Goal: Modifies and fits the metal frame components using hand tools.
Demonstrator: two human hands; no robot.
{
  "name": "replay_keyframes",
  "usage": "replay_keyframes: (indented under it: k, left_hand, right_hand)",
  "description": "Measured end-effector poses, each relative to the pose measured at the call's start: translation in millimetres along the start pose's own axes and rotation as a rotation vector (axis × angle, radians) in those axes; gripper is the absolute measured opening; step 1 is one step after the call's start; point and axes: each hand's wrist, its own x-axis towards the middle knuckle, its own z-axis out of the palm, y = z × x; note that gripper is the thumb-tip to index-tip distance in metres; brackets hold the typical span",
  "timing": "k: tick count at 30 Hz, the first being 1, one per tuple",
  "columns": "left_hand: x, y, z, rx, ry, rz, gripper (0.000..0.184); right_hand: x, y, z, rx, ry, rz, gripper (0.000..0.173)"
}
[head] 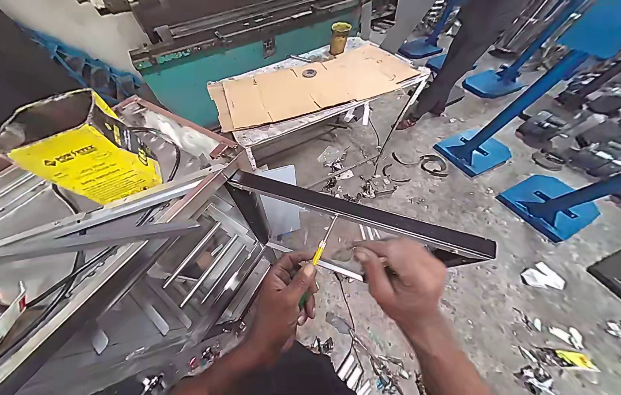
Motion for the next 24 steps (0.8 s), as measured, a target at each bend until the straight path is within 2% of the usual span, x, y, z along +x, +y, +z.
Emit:
replay_keyframes:
  k: [1,2,4,7,9,12,14,16,18,20,22,24]
  left_hand:
    - [0,-1,1,0.011,0.017,0.004,0.028]
    - [1,-2,2,0.025,0.037,0.018,0.027]
    - [1,-5,5,0.074,0.086,0.053,0.026]
    - [3,-9,3,0.232,0.121,0.155,0.027]
    - [2,-13,-4,0.502,0.138,0.272,0.03]
    - [-4,-16,-15,1.073,0.221,0.506,0.035]
    - [-12,-15,-18,1.27,0.246,0.609,0.036]
    - [-23,-13,-20,1.367,0.258,0.627,0.037]
    - [-31,-12,-22,1.392,0.266,0.621,0.04]
    - [-37,-9,-22,1.309,0.246,0.571,0.038]
    - [-41,-3,-20,1.111,0.2,0.448,0.033]
    - [-42,6,-17,0.802,0.149,0.233,0.03]
  right_hand:
    - [13,1,-16,-0.118,-0.03,-0.07,0.037]
    - [30,2,-27,-0.232,-0.132,-0.086,0.043]
    - [54,12,-34,-0.425,-0.363,-0.038,0.054]
    - [55,36,-20,-0.445,-0.525,-0.039,0.054]
    - [47,35,-17,-0.481,-0.538,-0.064,0.05]
    - [34,19,-15,-0.534,-0.507,-0.056,0.047]
    - [24,5,-13,-0.579,-0.478,-0.048,0.047]
    - [14,-8,-10,-0.62,-0.452,-0.048,0.046]
    - [7,-20,-10,-0.649,-0.427,-0.052,0.044]
    - [2,-29,-9,-0.671,-0.414,-0.045,0.044]
    - [-2,-34,-8,-0.68,-0.405,-0.044,0.045]
    - [-5,-36,-8,-0.681,-0.399,-0.044,0.045]
